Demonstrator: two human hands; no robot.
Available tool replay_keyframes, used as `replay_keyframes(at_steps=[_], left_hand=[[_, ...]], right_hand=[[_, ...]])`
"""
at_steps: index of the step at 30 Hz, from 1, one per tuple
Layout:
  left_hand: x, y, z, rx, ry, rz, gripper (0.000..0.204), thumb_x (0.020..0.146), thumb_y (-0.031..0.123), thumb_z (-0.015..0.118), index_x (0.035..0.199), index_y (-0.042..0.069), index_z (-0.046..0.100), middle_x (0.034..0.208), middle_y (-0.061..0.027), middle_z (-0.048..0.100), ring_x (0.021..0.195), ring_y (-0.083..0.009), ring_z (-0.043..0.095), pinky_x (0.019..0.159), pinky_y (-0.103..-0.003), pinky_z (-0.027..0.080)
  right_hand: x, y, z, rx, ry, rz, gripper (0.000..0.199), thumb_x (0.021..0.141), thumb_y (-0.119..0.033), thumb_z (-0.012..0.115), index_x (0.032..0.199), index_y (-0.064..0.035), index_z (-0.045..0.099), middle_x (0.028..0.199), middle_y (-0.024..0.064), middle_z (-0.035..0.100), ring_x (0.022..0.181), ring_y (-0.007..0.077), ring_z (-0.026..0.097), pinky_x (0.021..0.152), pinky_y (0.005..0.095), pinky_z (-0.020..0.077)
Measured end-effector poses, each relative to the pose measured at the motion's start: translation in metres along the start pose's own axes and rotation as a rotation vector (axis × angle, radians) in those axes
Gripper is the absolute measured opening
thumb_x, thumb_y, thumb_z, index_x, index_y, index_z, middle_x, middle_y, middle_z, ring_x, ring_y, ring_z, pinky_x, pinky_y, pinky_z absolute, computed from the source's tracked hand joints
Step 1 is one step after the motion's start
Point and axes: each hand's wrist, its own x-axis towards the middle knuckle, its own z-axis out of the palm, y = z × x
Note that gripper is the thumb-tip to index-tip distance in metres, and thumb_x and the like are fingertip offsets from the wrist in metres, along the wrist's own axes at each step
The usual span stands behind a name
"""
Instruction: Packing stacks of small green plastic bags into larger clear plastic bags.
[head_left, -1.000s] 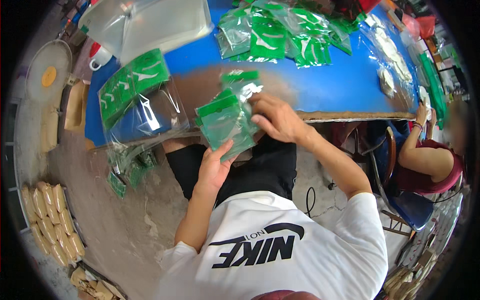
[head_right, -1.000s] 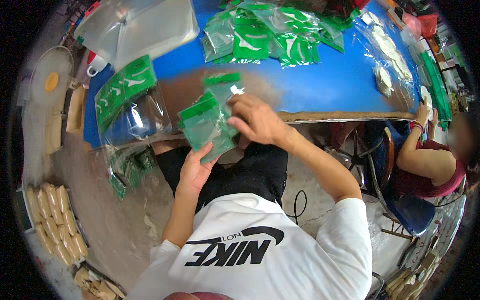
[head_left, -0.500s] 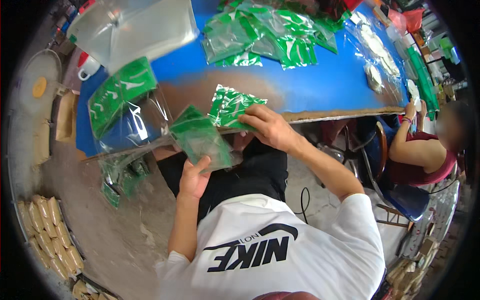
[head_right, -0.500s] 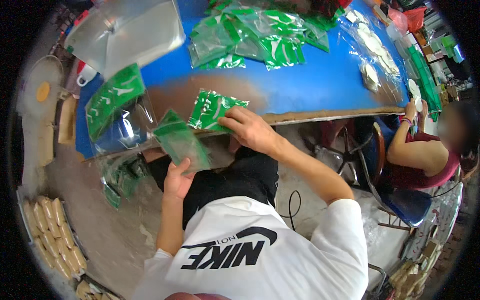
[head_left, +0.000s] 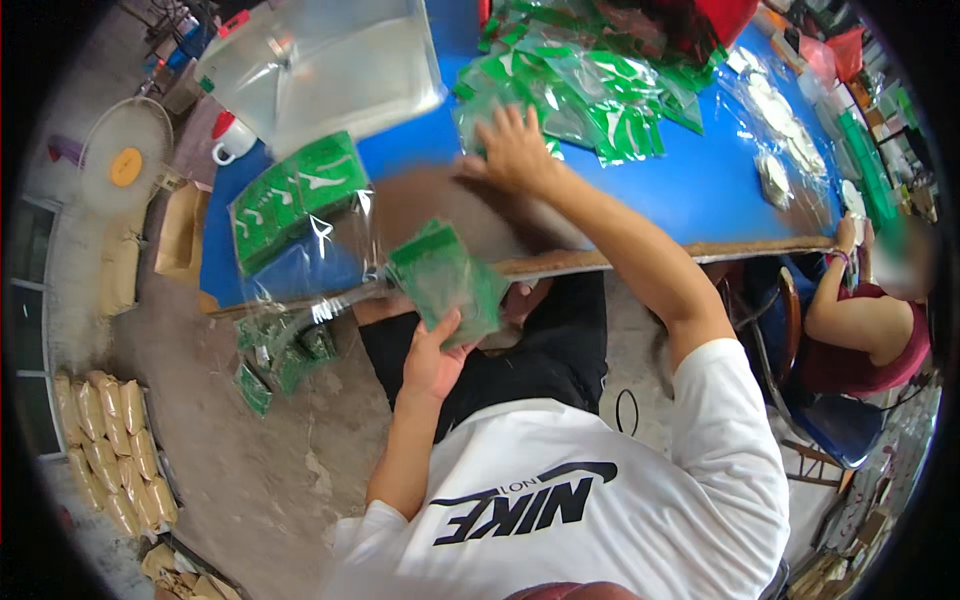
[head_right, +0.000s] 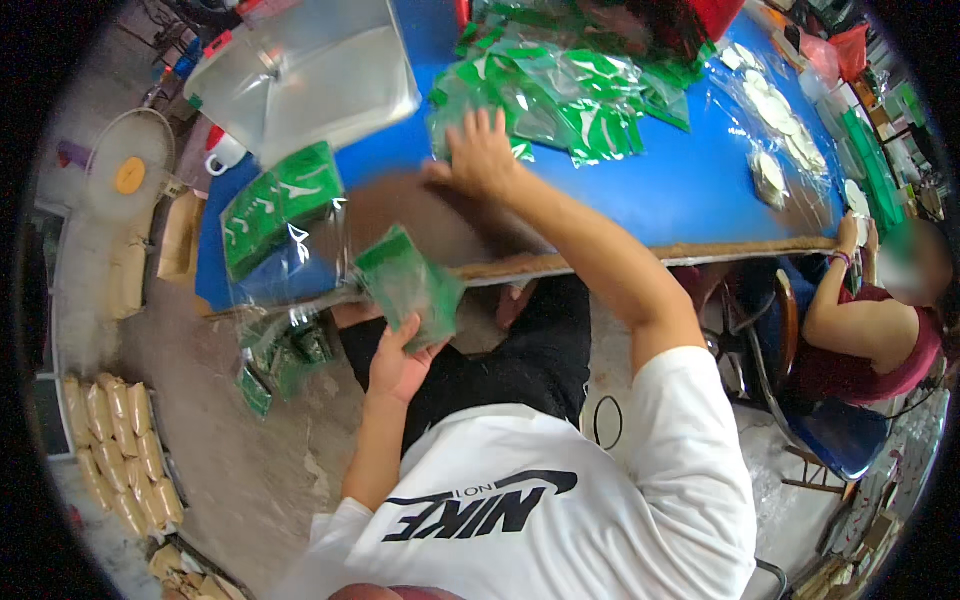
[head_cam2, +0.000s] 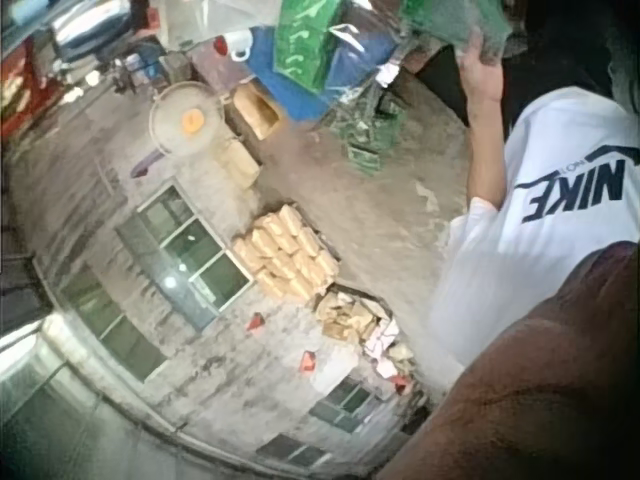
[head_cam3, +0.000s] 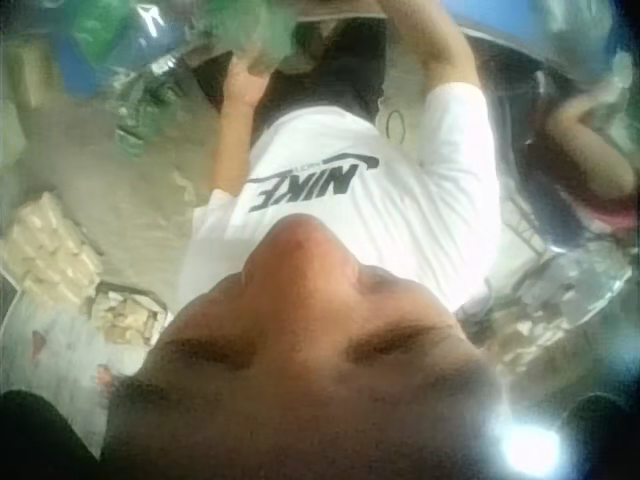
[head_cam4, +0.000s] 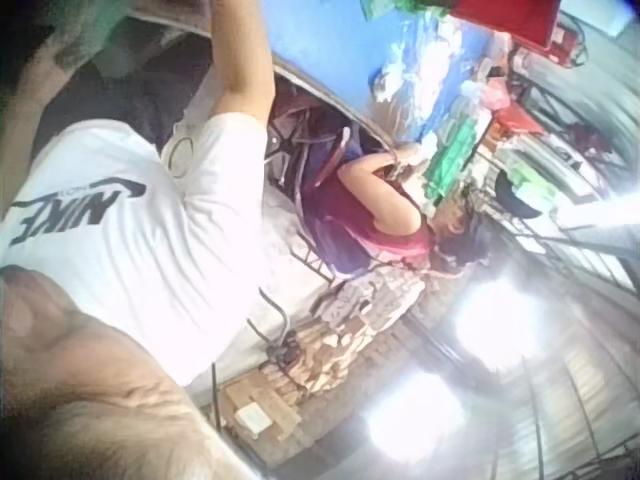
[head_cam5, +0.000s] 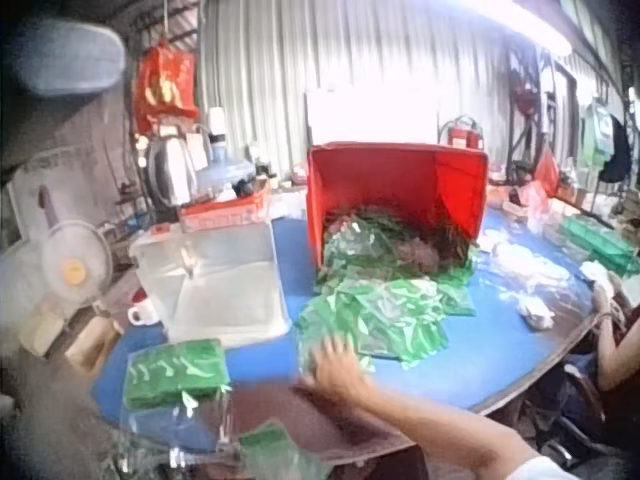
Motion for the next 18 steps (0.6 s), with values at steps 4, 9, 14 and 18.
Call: replay_keyframes(at_steps=[4, 9, 14, 18], left_hand=[[-0.002, 0.010, -0.020, -0.063, 0.016, 0.019, 0.049, 0.093, 0.006, 0.064, 0.138, 0.003, 0.046, 0.133, -0.0116, 0.057, 0.125, -0.0282, 0.056, 0.105, -0.044, 0.049], [0.006, 0.015, -0.017, 0.220, 0.018, 0.017, 0.046, 0.094, 0.010, 0.066, 0.135, 0.001, 0.049, 0.133, -0.0110, 0.058, 0.119, -0.0242, 0.060, 0.099, -0.042, 0.052], [0.004, 0.007, -0.018, 0.288, 0.103, 0.087, 0.045, 0.094, 0.009, 0.066, 0.134, 0.001, 0.050, 0.131, -0.0118, 0.059, 0.117, -0.0242, 0.061, 0.098, -0.042, 0.053], [-0.012, 0.006, -0.033, 0.189, 0.141, 0.134, 0.045, 0.095, 0.009, 0.064, 0.136, 0.001, 0.049, 0.131, -0.0127, 0.060, 0.115, -0.0253, 0.063, 0.098, -0.043, 0.053]], right_hand=[[-0.074, -0.026, -0.022, 0.531, -0.084, -0.377, 0.043, 0.098, -0.039, 0.055, 0.114, 0.0012, 0.060, 0.131, 0.0250, 0.056, 0.125, 0.0451, 0.048, 0.105, 0.0522, 0.0383], [-0.066, -0.036, -0.075, 1.005, -0.554, -0.163, 0.040, 0.101, -0.033, 0.049, 0.108, 0.0047, 0.060, 0.122, 0.0226, 0.060, 0.117, 0.0418, 0.054, 0.100, 0.0477, 0.0434], [-0.005, -0.023, 0.004, 0.270, 0.158, -0.118, 0.054, 0.098, -0.046, 0.053, 0.113, 0.0057, 0.060, 0.117, 0.0244, 0.059, 0.113, 0.0429, 0.055, 0.098, 0.0470, 0.0455], [-0.059, -0.032, -0.037, 0.635, -0.318, -0.454, 0.063, 0.081, -0.041, 0.075, 0.120, 0.0040, 0.053, 0.114, 0.0233, 0.056, 0.112, 0.0410, 0.055, 0.097, 0.0464, 0.0467]])
